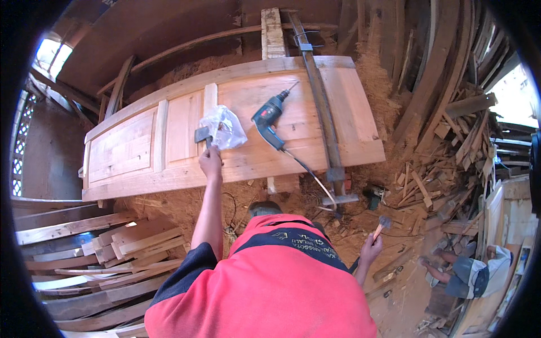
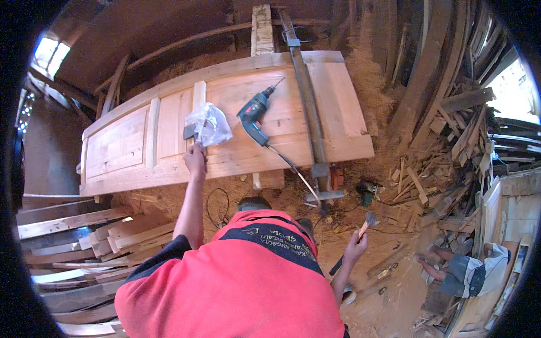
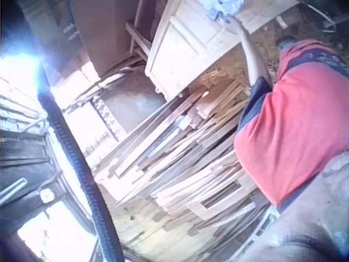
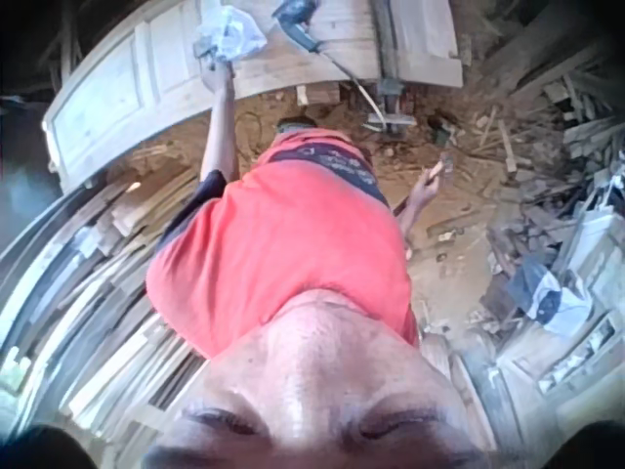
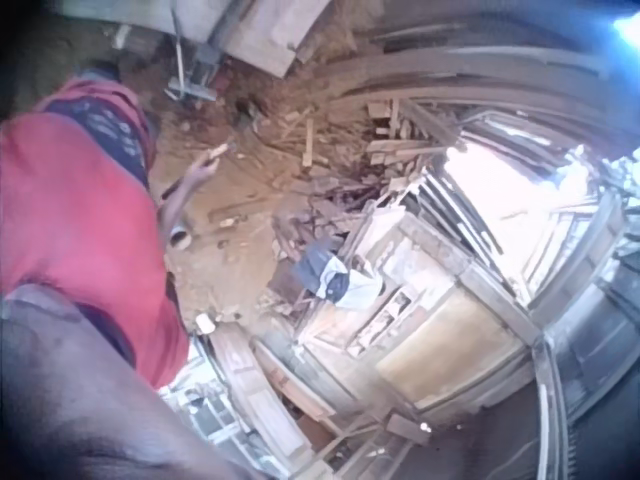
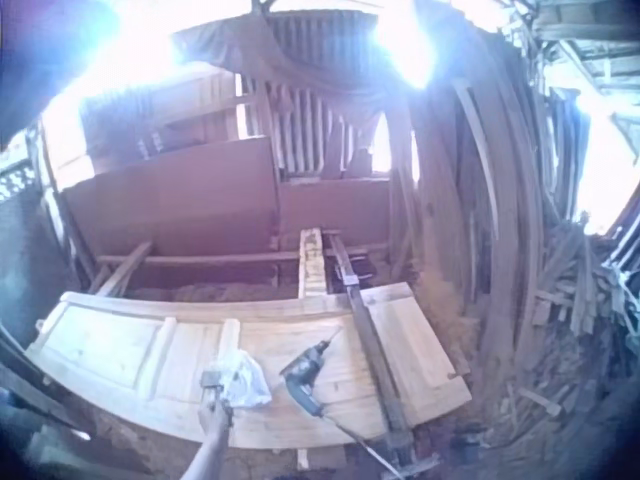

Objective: The person constructs a wooden furniture piece by using an electric drill, securing a panel with a hammer and nails, and wiping the surface with a small cloth.

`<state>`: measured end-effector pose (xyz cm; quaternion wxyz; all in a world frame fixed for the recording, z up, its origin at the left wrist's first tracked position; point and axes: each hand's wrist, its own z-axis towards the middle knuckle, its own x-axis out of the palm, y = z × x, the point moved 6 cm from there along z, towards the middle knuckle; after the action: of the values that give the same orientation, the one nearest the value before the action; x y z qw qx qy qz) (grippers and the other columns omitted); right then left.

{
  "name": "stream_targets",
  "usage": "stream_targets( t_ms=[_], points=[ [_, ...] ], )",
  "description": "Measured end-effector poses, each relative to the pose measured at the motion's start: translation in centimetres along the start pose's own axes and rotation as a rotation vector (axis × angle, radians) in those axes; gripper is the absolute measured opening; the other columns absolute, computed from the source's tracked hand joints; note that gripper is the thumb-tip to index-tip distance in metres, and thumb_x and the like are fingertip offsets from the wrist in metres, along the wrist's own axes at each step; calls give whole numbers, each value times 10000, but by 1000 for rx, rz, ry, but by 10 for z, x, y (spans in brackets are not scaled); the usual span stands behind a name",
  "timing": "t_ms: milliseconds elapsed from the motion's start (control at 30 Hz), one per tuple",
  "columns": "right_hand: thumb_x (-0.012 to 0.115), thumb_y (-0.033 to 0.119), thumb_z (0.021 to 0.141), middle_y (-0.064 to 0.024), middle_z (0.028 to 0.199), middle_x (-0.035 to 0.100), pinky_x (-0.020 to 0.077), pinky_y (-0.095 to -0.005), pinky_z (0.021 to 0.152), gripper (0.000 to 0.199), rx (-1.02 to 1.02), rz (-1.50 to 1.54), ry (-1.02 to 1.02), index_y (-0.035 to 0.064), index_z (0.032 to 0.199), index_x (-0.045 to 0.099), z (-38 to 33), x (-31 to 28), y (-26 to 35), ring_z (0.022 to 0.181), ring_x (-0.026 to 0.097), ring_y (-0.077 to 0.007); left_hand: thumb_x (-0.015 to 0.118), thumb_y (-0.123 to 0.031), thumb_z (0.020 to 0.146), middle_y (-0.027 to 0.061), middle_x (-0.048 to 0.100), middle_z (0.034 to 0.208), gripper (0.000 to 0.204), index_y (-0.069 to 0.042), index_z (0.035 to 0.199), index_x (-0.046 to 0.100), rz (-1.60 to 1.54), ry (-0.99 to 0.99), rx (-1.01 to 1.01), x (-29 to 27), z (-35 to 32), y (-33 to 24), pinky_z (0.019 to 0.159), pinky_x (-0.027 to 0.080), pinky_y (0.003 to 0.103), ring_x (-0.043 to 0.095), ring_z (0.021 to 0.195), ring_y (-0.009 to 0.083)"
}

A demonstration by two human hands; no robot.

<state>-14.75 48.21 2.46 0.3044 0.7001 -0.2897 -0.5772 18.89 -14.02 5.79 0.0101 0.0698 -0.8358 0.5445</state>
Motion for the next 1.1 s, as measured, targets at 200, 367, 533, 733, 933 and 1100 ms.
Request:
stream_targets(
  t_ms=[200,367,533,733,933,1100],
  points=[
    [593,186,996,27,639,468,321,-224,410,168,27,369,121,74,885,531,-21,109,196,459,403,-46,685,-216,852,172,640,817,262,7,981,734,915,-102,1096,44,1,-106,751,512,432,614,743,344],
    [611,175,983,39,669,479,352,-253,463,159,-40,290,271,22,942,598,-35,192,272,536,441,-50,637,-142,862,216,685,907,185,-48,989,732,1006,610,657,89,96,-76,785,529,488,676,848,403],
    [654,180,955,11,716,533,365,-268,543,203,-129,213,323,-6,1035,638,-51,232,303,628,452,-59,614,-174,882,232,691,911,201,4,952,677,1494,597,761,120,147,-61,777,554,509,689,882,413],
    [670,95,933,24,794,571,355,-222,543,221,-196,151,278,-18,1123,659,-61,249,312,658,469,-26,568,-111,859,204,698,865,146,-9,902,663,1599,513,788,123,160,-61,691,582,478,708,814,387],
    [660,89,939,22,776,584,366,-224,541,222,-184,82,303,-31,1126,651,-58,251,314,645,476,-31,574,-102,842,218,685,958,165,-1,941,659,1571,535,818,115,161,-41,734,577,487,697,851,383],
    [648,92,947,33,720,570,355,-223,519,220,-155,180,350,-36,1125,646,-51,251,311,612,467,-19,613,-134,802,225,685,1016,248,27,982,668,1512,574,769,103,153,-51,792,568,480,689,890,393]
  ],
)
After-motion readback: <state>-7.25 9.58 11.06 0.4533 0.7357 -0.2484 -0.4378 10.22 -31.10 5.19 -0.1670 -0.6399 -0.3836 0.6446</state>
